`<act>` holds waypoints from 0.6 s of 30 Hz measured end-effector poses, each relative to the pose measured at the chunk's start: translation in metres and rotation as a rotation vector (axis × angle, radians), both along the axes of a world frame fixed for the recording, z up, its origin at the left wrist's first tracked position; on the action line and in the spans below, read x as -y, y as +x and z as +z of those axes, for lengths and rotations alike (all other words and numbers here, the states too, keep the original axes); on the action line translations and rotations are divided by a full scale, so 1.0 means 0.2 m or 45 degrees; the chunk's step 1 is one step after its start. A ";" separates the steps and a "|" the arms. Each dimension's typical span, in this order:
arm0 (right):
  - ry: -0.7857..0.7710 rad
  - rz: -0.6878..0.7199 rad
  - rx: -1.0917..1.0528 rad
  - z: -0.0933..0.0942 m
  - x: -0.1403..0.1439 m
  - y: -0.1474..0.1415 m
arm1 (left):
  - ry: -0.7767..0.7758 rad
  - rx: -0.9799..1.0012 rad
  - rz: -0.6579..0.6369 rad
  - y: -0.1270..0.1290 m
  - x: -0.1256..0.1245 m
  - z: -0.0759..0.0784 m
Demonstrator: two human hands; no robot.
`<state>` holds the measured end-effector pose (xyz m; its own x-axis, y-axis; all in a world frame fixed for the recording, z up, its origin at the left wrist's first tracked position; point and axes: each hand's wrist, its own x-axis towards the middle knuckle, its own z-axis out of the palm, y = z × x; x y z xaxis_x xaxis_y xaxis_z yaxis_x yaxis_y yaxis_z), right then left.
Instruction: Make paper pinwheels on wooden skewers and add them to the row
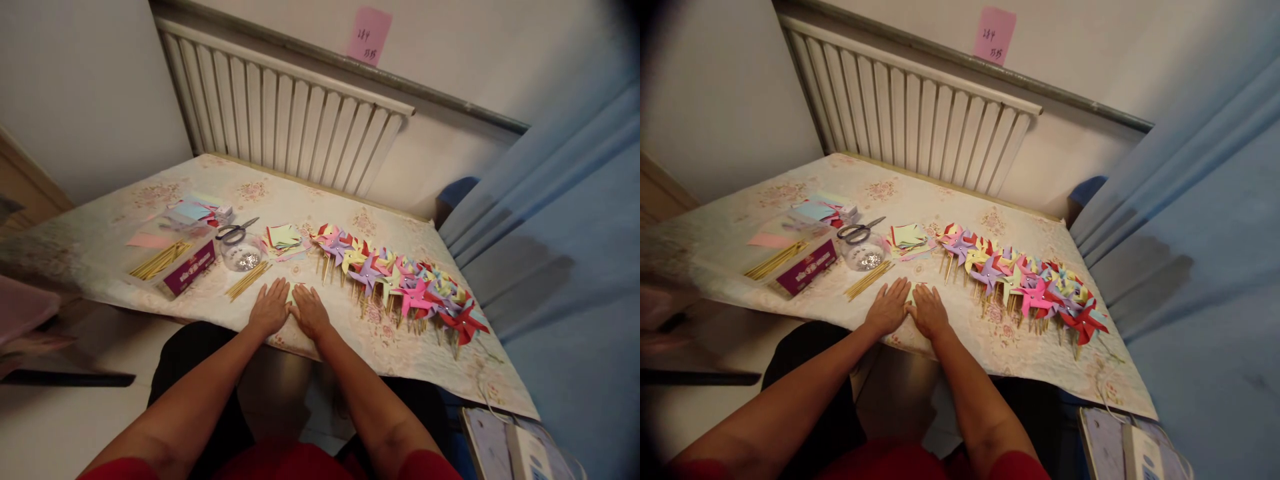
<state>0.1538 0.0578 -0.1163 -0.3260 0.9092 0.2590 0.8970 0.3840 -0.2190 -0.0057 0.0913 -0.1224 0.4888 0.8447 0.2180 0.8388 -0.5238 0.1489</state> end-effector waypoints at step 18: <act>0.029 -0.297 -0.159 -0.05 -0.03 0.07 | 0.061 -0.013 -0.017 0.00 0.00 -0.02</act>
<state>0.1685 0.0647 -0.1268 -0.0722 0.9496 0.3050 0.9283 0.1758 -0.3275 -0.0064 0.0917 -0.1256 0.5026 0.8266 0.2533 0.8328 -0.5416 0.1149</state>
